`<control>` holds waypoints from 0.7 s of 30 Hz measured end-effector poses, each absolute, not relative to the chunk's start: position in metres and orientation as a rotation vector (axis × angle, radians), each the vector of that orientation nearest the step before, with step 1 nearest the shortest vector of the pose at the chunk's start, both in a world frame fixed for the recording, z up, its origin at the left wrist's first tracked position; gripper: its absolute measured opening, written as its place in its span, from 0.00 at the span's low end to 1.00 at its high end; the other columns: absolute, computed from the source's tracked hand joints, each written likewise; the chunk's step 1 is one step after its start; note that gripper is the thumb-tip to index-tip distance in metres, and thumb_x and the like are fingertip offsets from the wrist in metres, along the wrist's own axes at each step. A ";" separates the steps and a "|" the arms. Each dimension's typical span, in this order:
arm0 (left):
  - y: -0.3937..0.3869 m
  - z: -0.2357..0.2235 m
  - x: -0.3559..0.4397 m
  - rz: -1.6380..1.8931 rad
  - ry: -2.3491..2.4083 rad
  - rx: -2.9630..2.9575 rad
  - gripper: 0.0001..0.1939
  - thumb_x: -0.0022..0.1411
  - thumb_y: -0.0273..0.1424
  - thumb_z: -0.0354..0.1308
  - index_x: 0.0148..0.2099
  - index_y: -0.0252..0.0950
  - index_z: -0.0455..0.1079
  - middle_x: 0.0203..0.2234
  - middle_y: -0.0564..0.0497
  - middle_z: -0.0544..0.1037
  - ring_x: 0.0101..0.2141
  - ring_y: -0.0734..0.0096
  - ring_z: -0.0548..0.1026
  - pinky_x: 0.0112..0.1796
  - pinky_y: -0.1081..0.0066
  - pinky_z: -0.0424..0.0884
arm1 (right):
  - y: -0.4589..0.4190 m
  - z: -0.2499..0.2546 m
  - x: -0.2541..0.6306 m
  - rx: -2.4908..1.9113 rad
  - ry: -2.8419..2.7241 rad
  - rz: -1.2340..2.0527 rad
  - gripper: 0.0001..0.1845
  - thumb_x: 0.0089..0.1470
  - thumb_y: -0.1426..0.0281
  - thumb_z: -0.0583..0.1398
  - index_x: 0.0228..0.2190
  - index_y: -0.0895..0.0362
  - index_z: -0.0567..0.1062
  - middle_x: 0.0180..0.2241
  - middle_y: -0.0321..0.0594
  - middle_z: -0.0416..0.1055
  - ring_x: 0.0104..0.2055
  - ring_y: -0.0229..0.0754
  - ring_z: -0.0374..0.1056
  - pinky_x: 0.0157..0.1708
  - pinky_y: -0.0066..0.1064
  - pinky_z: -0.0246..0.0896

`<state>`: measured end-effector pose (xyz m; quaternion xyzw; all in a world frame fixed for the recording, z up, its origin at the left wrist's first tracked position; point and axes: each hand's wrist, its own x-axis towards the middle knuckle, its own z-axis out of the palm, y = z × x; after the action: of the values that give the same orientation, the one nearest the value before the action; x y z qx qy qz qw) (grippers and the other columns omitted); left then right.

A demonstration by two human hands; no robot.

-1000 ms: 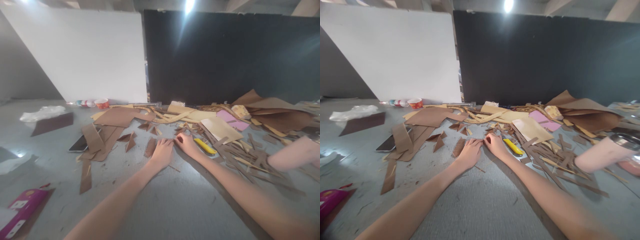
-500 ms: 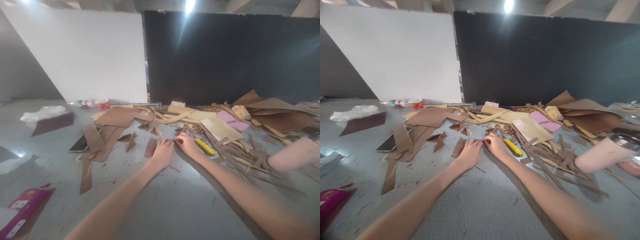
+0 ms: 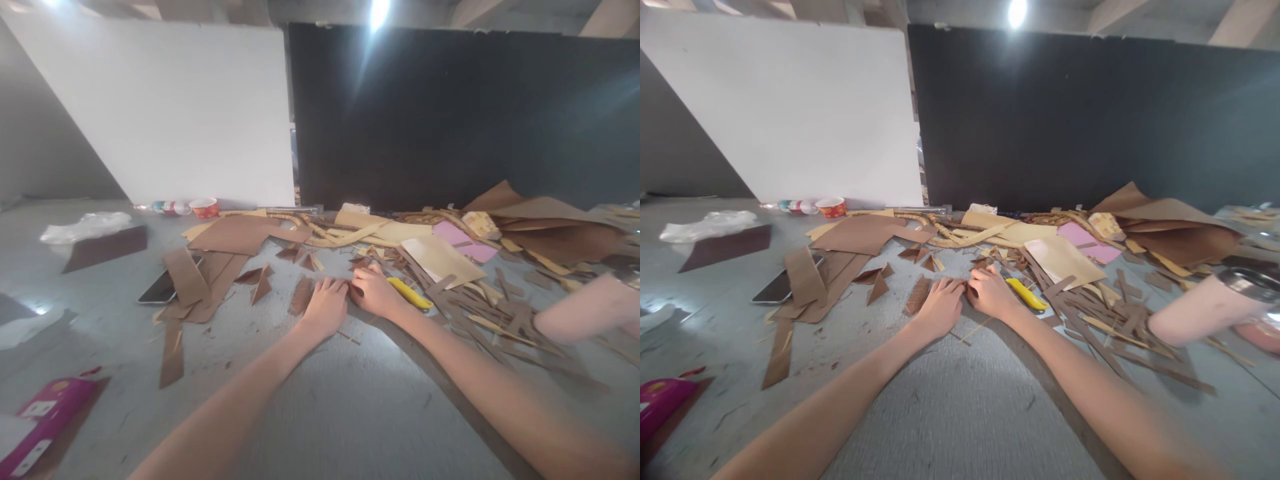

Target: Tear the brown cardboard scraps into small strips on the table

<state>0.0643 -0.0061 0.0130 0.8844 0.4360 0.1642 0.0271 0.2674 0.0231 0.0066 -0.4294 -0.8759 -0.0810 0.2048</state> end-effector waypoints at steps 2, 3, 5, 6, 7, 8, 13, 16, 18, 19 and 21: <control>-0.006 0.013 0.064 0.513 1.335 2.737 0.19 0.72 0.21 0.52 0.60 0.37 0.74 0.64 0.40 0.78 0.62 0.47 0.70 0.62 0.48 0.68 | 0.022 0.009 0.267 -1.175 -2.459 -0.219 0.19 0.71 0.72 0.60 0.26 0.56 0.78 0.33 0.43 0.72 0.38 0.46 0.67 0.50 0.43 0.50; -0.006 0.013 0.063 0.508 1.328 2.739 0.19 0.72 0.21 0.52 0.60 0.38 0.74 0.64 0.40 0.78 0.62 0.48 0.70 0.62 0.48 0.68 | 0.022 0.009 0.267 -1.165 -2.465 -0.214 0.19 0.71 0.72 0.59 0.26 0.56 0.78 0.33 0.42 0.72 0.38 0.45 0.66 0.50 0.43 0.50; -0.005 0.013 0.062 0.494 1.321 2.738 0.20 0.72 0.21 0.51 0.60 0.38 0.74 0.64 0.41 0.78 0.63 0.48 0.70 0.62 0.48 0.68 | 0.023 0.009 0.268 -1.154 -2.469 -0.208 0.19 0.71 0.72 0.59 0.26 0.56 0.79 0.32 0.42 0.72 0.38 0.45 0.66 0.50 0.43 0.49; -0.005 0.013 0.062 0.490 1.322 2.734 0.20 0.72 0.21 0.51 0.60 0.38 0.74 0.64 0.41 0.78 0.63 0.48 0.70 0.62 0.48 0.68 | 0.024 0.008 0.268 -1.152 -2.468 -0.205 0.20 0.72 0.72 0.58 0.26 0.56 0.79 0.32 0.42 0.71 0.38 0.45 0.66 0.50 0.43 0.49; -0.004 0.013 0.062 0.489 1.324 2.728 0.20 0.72 0.21 0.52 0.60 0.38 0.74 0.64 0.41 0.78 0.63 0.48 0.70 0.62 0.48 0.68 | 0.024 0.007 0.269 -1.152 -2.465 -0.201 0.20 0.72 0.72 0.58 0.27 0.56 0.79 0.32 0.42 0.71 0.37 0.45 0.66 0.50 0.42 0.49; -0.004 0.013 0.062 0.493 1.326 2.722 0.19 0.72 0.21 0.52 0.60 0.39 0.74 0.64 0.41 0.78 0.63 0.48 0.70 0.61 0.48 0.68 | 0.025 0.007 0.270 -1.152 -2.464 -0.197 0.20 0.73 0.72 0.57 0.27 0.56 0.79 0.33 0.42 0.71 0.37 0.45 0.66 0.49 0.42 0.49; -0.003 0.012 0.062 0.504 1.331 2.702 0.21 0.72 0.21 0.52 0.62 0.38 0.74 0.63 0.41 0.79 0.62 0.47 0.70 0.60 0.48 0.69 | 0.027 0.004 0.274 -1.133 -2.512 -0.220 0.20 0.75 0.72 0.56 0.30 0.56 0.79 0.35 0.42 0.73 0.38 0.45 0.67 0.50 0.42 0.51; -0.002 0.011 0.061 0.503 1.335 2.685 0.22 0.72 0.21 0.51 0.63 0.37 0.73 0.64 0.41 0.79 0.62 0.48 0.70 0.61 0.48 0.68 | 0.028 0.003 0.275 -1.137 -2.526 -0.219 0.19 0.75 0.73 0.55 0.32 0.57 0.80 0.36 0.43 0.73 0.39 0.45 0.67 0.50 0.41 0.52; -0.001 0.010 0.061 0.509 1.330 2.679 0.22 0.72 0.22 0.51 0.64 0.37 0.74 0.65 0.42 0.78 0.63 0.48 0.70 0.62 0.47 0.68 | 0.029 0.002 0.275 -1.141 -2.530 -0.201 0.18 0.75 0.72 0.56 0.33 0.56 0.81 0.36 0.44 0.74 0.39 0.46 0.68 0.50 0.41 0.53; -0.001 0.009 0.061 0.514 1.328 2.675 0.22 0.72 0.22 0.51 0.64 0.38 0.74 0.65 0.42 0.78 0.63 0.48 0.70 0.62 0.47 0.67 | 0.029 0.002 0.275 -1.142 -2.530 -0.191 0.17 0.75 0.72 0.57 0.34 0.56 0.81 0.37 0.44 0.74 0.40 0.46 0.68 0.50 0.41 0.54; 0.000 0.007 0.061 0.532 1.326 2.665 0.23 0.72 0.21 0.52 0.63 0.38 0.74 0.66 0.42 0.78 0.64 0.49 0.70 0.62 0.47 0.67 | 0.030 0.001 0.275 -1.149 -2.520 -0.175 0.16 0.76 0.72 0.57 0.35 0.56 0.81 0.37 0.44 0.74 0.41 0.47 0.69 0.50 0.41 0.55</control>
<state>0.0609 0.0001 0.0072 0.8798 0.4377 0.1756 0.0590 0.2753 0.0300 0.0009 -0.4071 -0.8929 -0.0620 0.1821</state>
